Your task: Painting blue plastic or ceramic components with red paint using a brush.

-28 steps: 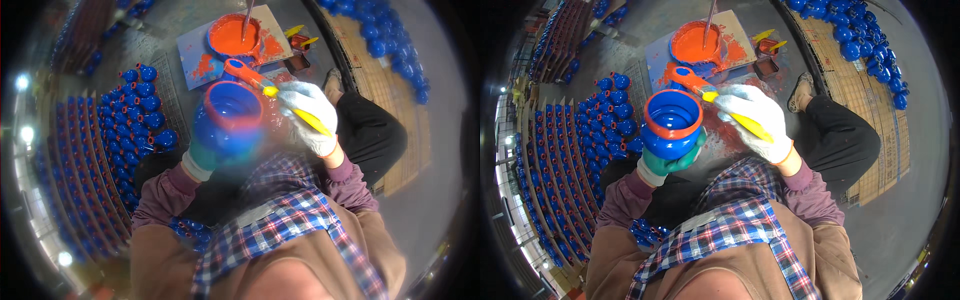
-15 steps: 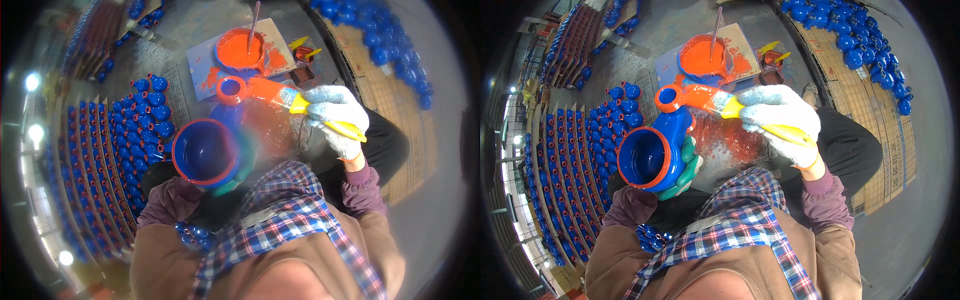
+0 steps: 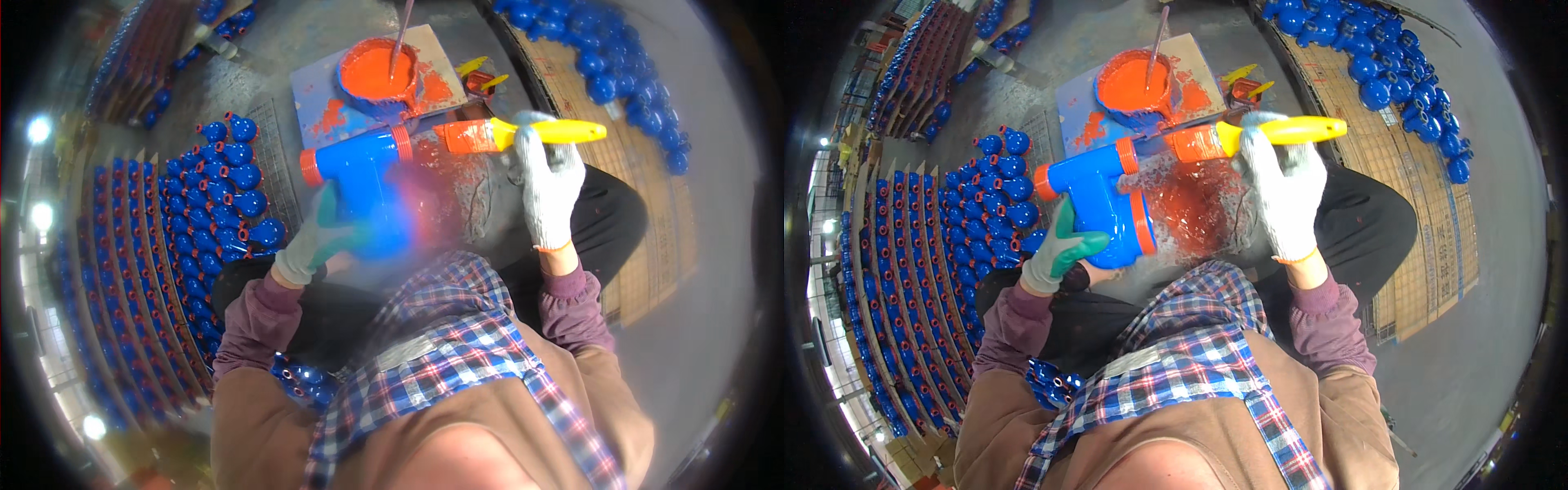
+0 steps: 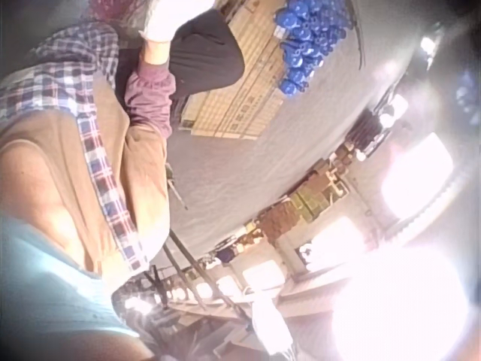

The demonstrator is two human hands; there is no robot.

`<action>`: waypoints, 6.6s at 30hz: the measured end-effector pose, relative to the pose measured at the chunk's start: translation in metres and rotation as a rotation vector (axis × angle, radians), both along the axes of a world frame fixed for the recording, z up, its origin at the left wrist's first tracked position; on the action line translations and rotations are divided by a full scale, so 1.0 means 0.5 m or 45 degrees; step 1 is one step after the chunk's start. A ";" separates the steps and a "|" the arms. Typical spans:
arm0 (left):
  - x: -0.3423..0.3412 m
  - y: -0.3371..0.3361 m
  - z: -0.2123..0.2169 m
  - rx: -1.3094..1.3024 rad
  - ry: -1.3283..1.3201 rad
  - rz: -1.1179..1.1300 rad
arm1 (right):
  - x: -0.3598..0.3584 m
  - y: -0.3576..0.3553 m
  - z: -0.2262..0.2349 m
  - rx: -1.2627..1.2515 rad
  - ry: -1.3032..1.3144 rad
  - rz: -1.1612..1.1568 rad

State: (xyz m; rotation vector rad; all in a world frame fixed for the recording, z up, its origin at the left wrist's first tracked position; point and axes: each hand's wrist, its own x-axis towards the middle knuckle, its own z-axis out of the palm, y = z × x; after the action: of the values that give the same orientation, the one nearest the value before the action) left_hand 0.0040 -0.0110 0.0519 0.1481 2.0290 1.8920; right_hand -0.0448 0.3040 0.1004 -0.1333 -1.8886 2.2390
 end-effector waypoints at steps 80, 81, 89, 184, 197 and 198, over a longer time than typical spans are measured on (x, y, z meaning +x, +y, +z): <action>-0.007 -0.076 0.121 1.713 -0.773 0.342 | -0.086 -0.057 0.175 0.900 1.050 0.524; -0.010 -0.091 0.100 1.493 -0.622 0.190 | -0.083 -0.044 0.180 0.917 1.018 0.469; -0.063 -0.160 -0.018 0.902 -0.547 0.654 | -0.046 -0.012 0.218 0.953 0.569 0.086; 0.113 0.448 0.187 0.004 0.740 0.482 | 0.146 0.095 0.324 0.291 0.299 0.221; 0.232 0.364 0.160 0.248 0.440 0.365 | 0.180 0.204 0.250 -0.385 -0.113 0.478; 0.246 0.363 0.141 0.376 0.407 0.452 | 0.173 0.216 0.233 -0.642 -0.172 0.477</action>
State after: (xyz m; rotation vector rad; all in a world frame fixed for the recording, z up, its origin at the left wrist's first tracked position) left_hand 0.1270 0.1706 0.1225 0.1857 2.0657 2.5292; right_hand 0.0418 0.4122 0.2167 -0.0041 -1.4544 2.9965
